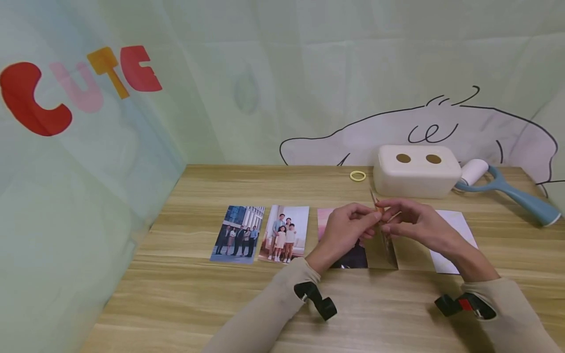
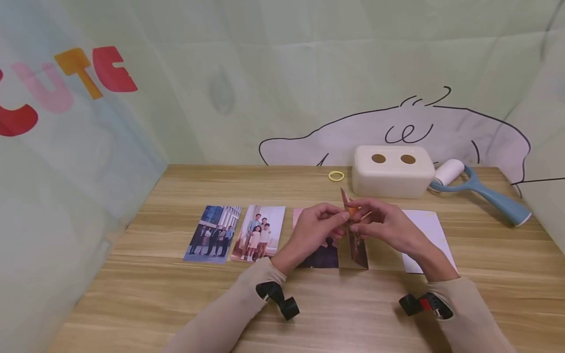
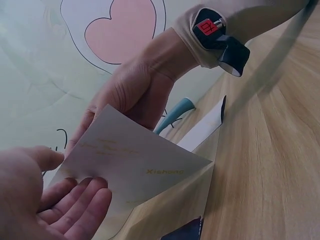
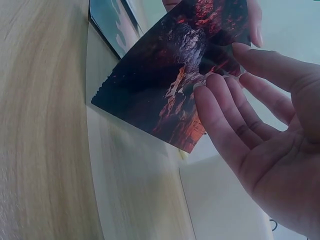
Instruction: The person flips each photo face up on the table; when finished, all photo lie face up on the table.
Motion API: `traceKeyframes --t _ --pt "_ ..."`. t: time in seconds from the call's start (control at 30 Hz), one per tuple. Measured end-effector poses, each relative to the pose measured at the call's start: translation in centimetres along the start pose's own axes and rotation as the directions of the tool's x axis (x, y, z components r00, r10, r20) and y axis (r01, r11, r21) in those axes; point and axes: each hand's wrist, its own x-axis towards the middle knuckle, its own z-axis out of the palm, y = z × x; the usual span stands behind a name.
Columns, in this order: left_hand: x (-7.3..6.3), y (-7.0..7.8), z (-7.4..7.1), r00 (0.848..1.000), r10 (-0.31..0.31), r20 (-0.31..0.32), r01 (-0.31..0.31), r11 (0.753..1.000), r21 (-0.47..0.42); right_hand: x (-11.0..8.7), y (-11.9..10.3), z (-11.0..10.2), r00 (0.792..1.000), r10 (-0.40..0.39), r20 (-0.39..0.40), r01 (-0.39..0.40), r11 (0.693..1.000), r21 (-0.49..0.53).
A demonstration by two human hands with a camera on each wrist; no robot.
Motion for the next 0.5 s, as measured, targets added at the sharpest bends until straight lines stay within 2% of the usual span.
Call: traceKeyframes --t 0.33,0.5 --pt "0.07 0.00 -0.09 1.000 -0.011 -0.003 0.011 0.999 0.034 0.04 -0.03 0.02 1.000 -0.008 -0.017 0.007 0.998 -0.057" --pt "0.11 -0.07 -0.18 0.999 -0.028 -0.021 0.029 0.998 0.061 0.07 0.06 -0.09 0.999 0.027 -0.037 -0.030 0.996 -0.080"
